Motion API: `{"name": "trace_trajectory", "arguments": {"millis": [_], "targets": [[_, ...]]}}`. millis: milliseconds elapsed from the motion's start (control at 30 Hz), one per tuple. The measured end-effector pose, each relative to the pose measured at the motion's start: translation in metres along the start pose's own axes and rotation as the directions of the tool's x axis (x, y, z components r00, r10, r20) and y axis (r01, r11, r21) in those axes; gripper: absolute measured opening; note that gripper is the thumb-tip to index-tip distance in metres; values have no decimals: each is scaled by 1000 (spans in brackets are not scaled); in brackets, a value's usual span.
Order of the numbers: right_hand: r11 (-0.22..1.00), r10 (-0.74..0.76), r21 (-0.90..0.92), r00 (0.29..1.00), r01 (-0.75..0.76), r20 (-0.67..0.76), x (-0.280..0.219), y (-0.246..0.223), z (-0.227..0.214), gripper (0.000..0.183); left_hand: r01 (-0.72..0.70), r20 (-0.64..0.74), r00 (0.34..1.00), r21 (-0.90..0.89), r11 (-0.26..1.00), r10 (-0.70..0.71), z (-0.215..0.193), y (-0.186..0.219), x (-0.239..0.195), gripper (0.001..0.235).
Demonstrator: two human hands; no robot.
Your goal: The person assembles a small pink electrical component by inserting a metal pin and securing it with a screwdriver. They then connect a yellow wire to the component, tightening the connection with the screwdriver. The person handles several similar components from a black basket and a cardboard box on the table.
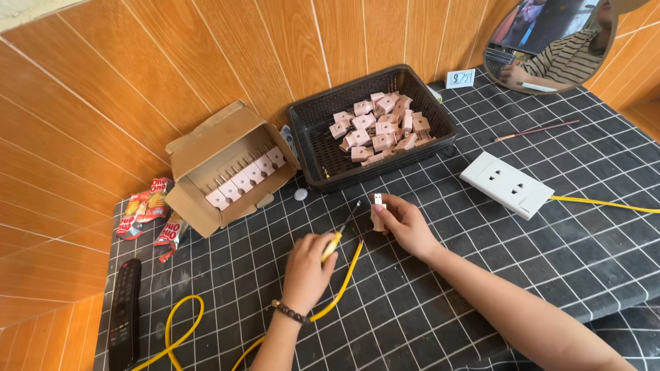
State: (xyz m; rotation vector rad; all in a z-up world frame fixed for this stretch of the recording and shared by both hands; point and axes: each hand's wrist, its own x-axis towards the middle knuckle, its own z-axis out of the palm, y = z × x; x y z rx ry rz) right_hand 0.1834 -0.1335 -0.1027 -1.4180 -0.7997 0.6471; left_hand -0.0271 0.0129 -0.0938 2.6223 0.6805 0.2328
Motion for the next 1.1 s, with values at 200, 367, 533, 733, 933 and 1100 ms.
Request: {"name": "trace_trajectory", "arguments": {"millis": [200,367,533,733,933,1100], "targets": [[989,48,141,995,-36,-83,4,12,-9,28,-40,-76,997,-221,974,23,4,0,-9,35],[785,122,615,992,-74,-37,4,1,-14,37,-21,-229,970,-424,906,-85,-5,11,-18,38],[700,170,702,985,-132,15,3,-4,-19,44,-279,-401,905,-316,907,139,-4,22,-27,33],[643,80,739,977,-203,198,1,-17,-20,50,-436,-541,788,-150,887,295,-10,23,-31,27],[667,1,720,966,-193,258,-1,-24,-22,51,-446,-587,733,-32,895,344,-18,28,-29,23],[695,1,694,966,-187,259,0,-20,-23,50,-450,-602,700,46,892,385,-22,31,-27,21]]}}
